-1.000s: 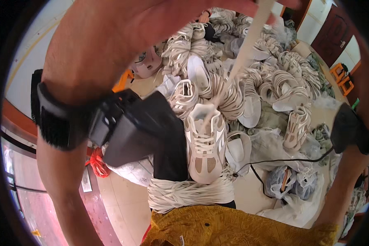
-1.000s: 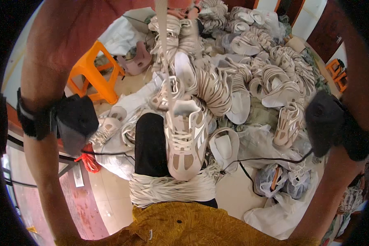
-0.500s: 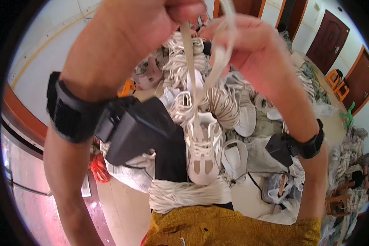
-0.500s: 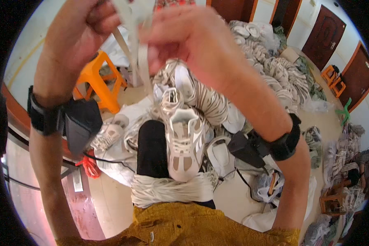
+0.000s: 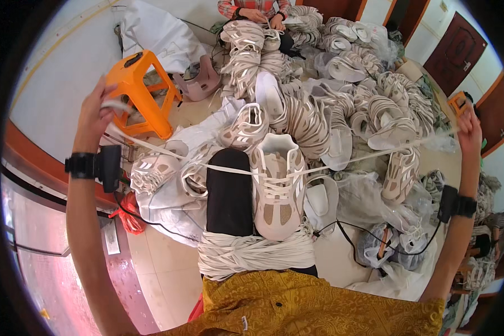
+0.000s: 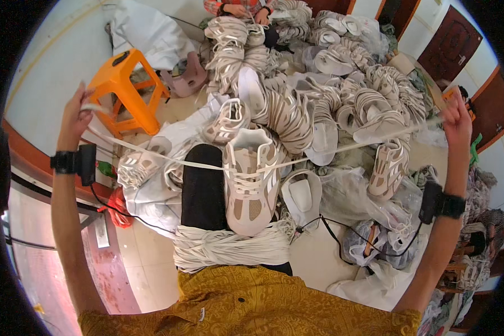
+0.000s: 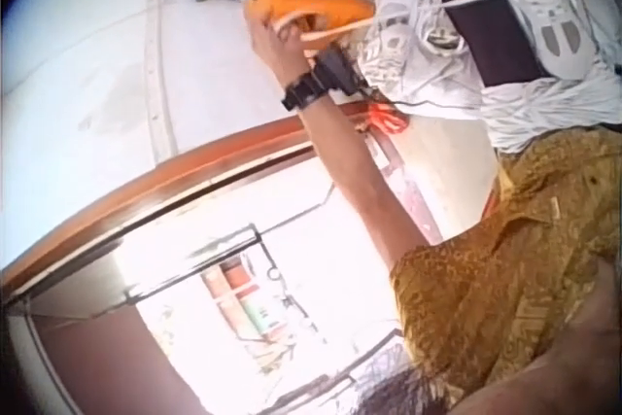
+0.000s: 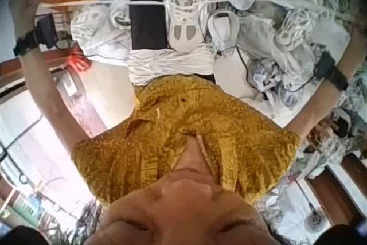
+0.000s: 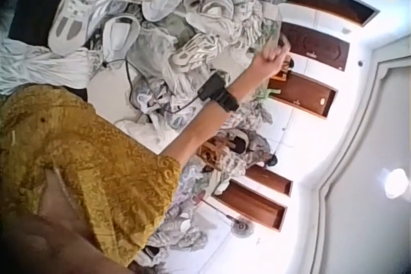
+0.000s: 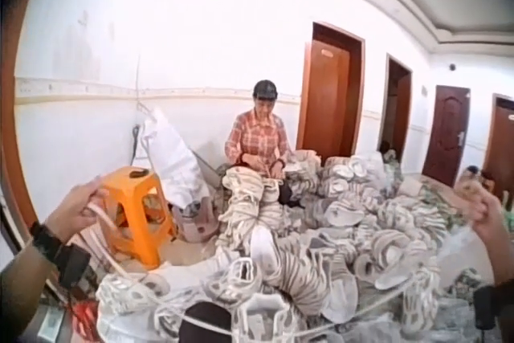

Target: Lacing and preparing shoe uppers in a manufacturing setting.

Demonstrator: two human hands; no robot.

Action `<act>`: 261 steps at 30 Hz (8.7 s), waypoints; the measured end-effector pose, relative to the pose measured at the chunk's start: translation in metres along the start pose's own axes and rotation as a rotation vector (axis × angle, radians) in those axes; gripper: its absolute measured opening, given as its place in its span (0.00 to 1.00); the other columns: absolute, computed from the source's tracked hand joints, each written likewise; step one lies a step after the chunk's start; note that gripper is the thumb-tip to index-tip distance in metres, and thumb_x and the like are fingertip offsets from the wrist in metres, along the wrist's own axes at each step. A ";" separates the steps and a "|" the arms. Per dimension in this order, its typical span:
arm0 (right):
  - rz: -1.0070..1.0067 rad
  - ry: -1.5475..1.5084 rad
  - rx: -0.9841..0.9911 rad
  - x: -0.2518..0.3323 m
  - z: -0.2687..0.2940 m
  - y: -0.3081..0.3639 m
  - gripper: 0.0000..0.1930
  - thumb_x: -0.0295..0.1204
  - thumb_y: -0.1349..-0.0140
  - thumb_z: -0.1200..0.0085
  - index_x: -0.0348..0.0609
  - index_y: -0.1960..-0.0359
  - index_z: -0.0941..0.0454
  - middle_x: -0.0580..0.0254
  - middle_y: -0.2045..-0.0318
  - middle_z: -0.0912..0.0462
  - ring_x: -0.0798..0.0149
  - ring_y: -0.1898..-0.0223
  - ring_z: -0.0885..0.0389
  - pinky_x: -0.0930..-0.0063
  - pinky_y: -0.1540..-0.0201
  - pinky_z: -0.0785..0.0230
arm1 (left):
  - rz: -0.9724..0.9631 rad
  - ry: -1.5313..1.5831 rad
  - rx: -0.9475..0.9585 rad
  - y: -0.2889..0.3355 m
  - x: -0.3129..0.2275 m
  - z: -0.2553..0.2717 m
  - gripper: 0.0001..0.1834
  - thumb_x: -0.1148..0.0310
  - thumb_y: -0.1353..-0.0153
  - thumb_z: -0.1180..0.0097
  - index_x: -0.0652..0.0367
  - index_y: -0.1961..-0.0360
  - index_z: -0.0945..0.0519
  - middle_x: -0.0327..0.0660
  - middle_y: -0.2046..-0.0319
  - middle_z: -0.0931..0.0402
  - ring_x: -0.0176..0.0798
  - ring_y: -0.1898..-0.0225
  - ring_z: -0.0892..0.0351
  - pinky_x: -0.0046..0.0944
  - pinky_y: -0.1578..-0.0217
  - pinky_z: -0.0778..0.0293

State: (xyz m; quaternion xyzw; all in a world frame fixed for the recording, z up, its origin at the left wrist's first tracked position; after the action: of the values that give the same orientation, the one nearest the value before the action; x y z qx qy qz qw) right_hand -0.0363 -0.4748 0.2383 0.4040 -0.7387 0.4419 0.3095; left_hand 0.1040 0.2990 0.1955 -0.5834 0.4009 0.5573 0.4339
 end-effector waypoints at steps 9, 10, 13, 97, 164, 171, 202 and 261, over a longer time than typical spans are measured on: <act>-0.003 -0.046 -0.312 -0.003 0.203 0.082 0.11 0.27 0.37 0.63 0.35 0.56 0.35 0.68 0.80 0.36 0.78 0.86 0.46 0.85 0.84 0.51 | 0.118 -0.029 -0.310 -0.039 0.157 0.207 0.19 0.56 0.40 0.57 0.60 0.60 0.27 0.34 0.73 0.30 0.23 0.85 0.43 0.23 0.90 0.49; 0.030 -0.051 -0.358 0.003 0.215 0.087 0.11 0.27 0.37 0.63 0.34 0.57 0.35 0.68 0.80 0.36 0.78 0.86 0.46 0.85 0.84 0.51 | 0.212 0.054 -0.346 -0.036 0.166 0.206 0.17 0.58 0.40 0.58 0.60 0.60 0.27 0.33 0.76 0.32 0.23 0.85 0.43 0.23 0.90 0.49; 0.013 0.008 -0.253 0.026 0.238 0.087 0.14 0.29 0.37 0.61 0.34 0.53 0.36 0.69 0.79 0.36 0.79 0.86 0.46 0.86 0.84 0.52 | 0.175 0.018 -0.290 -0.028 0.205 0.179 0.14 0.63 0.41 0.56 0.60 0.60 0.26 0.32 0.80 0.37 0.23 0.86 0.43 0.23 0.90 0.48; 0.129 1.218 0.962 -0.317 -0.202 0.157 0.05 0.31 0.52 0.52 0.46 0.81 0.30 0.63 0.80 0.27 0.57 0.78 0.25 0.64 0.78 0.35 | 0.251 0.023 0.294 0.059 0.065 -0.058 0.16 0.57 0.38 0.61 0.60 0.66 0.30 0.29 0.88 0.45 0.20 0.92 0.53 0.21 0.93 0.57; 0.156 1.155 0.787 -0.347 -0.236 0.169 0.03 0.28 0.59 0.49 0.43 0.83 0.24 0.61 0.81 0.26 0.57 0.72 0.26 0.65 0.72 0.33 | -1.010 -0.990 0.638 0.175 0.185 -0.212 0.06 0.78 0.63 0.51 0.61 0.78 0.30 0.42 0.81 0.34 0.42 0.73 0.31 0.37 0.72 0.33; 0.140 1.239 0.889 -0.353 -0.239 0.162 0.02 0.28 0.62 0.46 0.47 0.84 0.26 0.66 0.82 0.27 0.61 0.74 0.27 0.68 0.74 0.34 | -1.025 -0.946 0.730 0.172 0.184 -0.211 0.06 0.79 0.63 0.51 0.61 0.79 0.30 0.42 0.80 0.34 0.43 0.73 0.32 0.38 0.73 0.34; 0.103 1.120 0.591 -0.349 -0.243 0.174 0.06 0.23 0.61 0.46 0.44 0.79 0.29 0.63 0.82 0.25 0.60 0.78 0.25 0.69 0.76 0.32 | -1.011 -0.908 0.752 0.169 0.192 -0.211 0.04 0.77 0.62 0.51 0.60 0.79 0.29 0.42 0.78 0.32 0.42 0.68 0.32 0.37 0.67 0.35; 0.191 1.366 0.982 -0.348 -0.262 0.159 0.12 0.28 0.51 0.53 0.38 0.65 0.34 0.56 0.81 0.23 0.56 0.81 0.23 0.65 0.83 0.34 | -0.382 -0.687 0.689 0.173 0.189 -0.206 0.24 0.83 0.54 0.55 0.65 0.52 0.39 0.49 0.70 0.27 0.50 0.63 0.28 0.44 0.59 0.37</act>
State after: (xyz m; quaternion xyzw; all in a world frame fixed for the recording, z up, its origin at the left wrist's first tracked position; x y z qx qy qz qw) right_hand 0.0195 -0.0807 0.0001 0.0728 -0.1444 0.8840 0.4387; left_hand 0.0127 0.0532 -0.0034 -0.2532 0.2821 0.4633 0.8011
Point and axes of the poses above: each hand's wrist, its own y-axis away from the middle knuckle, its own z-axis out of the back of the hand, x = y × z, the point moved 2 cm from there along -y, towards the middle knuckle
